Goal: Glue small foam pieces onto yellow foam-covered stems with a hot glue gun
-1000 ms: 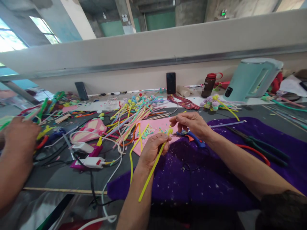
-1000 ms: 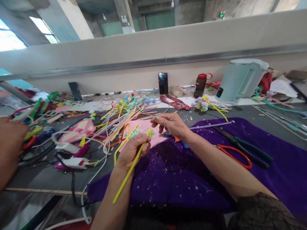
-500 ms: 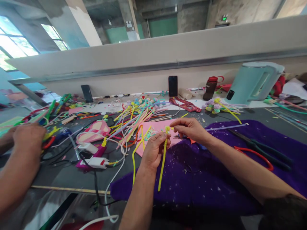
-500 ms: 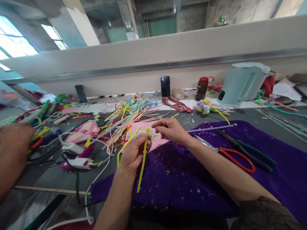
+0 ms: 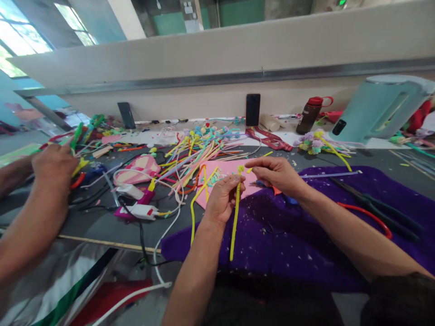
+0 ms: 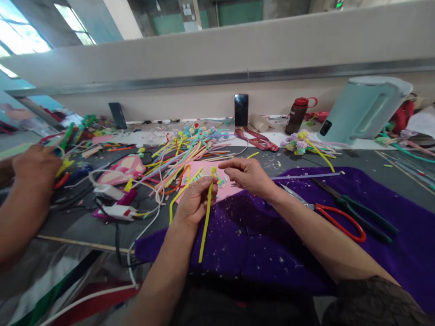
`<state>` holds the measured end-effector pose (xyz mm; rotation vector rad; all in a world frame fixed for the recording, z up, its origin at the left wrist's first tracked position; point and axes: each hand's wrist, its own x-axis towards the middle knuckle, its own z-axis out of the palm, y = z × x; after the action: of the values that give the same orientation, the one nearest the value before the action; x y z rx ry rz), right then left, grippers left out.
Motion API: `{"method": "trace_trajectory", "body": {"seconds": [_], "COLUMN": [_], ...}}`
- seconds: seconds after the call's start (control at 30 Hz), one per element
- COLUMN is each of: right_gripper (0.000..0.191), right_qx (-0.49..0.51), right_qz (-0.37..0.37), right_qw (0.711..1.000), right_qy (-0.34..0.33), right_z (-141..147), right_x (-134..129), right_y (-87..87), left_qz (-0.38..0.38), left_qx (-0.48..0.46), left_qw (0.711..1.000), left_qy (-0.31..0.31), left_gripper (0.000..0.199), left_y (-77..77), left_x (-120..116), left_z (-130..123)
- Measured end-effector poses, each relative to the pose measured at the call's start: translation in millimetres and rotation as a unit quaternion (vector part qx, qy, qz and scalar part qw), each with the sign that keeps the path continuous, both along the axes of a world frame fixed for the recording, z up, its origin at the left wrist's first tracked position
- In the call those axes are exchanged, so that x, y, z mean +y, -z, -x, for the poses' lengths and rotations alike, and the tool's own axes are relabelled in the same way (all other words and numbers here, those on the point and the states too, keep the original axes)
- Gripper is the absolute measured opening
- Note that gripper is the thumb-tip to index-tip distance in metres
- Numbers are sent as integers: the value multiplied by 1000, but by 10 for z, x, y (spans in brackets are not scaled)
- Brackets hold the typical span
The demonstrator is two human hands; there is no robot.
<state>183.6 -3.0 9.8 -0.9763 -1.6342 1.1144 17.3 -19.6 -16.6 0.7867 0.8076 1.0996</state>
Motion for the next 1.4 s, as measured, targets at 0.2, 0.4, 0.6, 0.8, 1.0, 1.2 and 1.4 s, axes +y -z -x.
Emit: {"method": "trace_trajectory", "body": {"seconds": [0.2,0.4,0.6,0.8,1.0,1.2,1.4], "right_gripper": [23,21,21,23,24,26,29], "right_qx": [-38,-77,-76,-114,-153,-168,-246], "right_qz": [-44,-82,-124,-172,-172,-139,-146], "right_qw": [998,993,988,978,972,973,955], "right_qy": [4,33,60,-9,-43,-75,-78], "right_z": [-77,-115,-129,-161,-158,-112,-68], "right_x": [71,114,89,29,-40,-194,-167], "right_y": [11,30,-39,-98,-128,-150,-72], "left_qz": [0,-31,-43,-27,-25,-31,-44], "left_qx": [-31,-11,26,48,57,20,10], "left_qw": [998,995,992,992,989,993,993], "left_qy": [-49,-92,-113,-115,-131,-112,-110], "left_gripper": [20,18,14,12,12,11,12], "left_y": [8,33,95,134,157,243,257], "left_x": [75,139,189,249,262,294,302], "left_z": [53,60,36,18,0,28,56]}}
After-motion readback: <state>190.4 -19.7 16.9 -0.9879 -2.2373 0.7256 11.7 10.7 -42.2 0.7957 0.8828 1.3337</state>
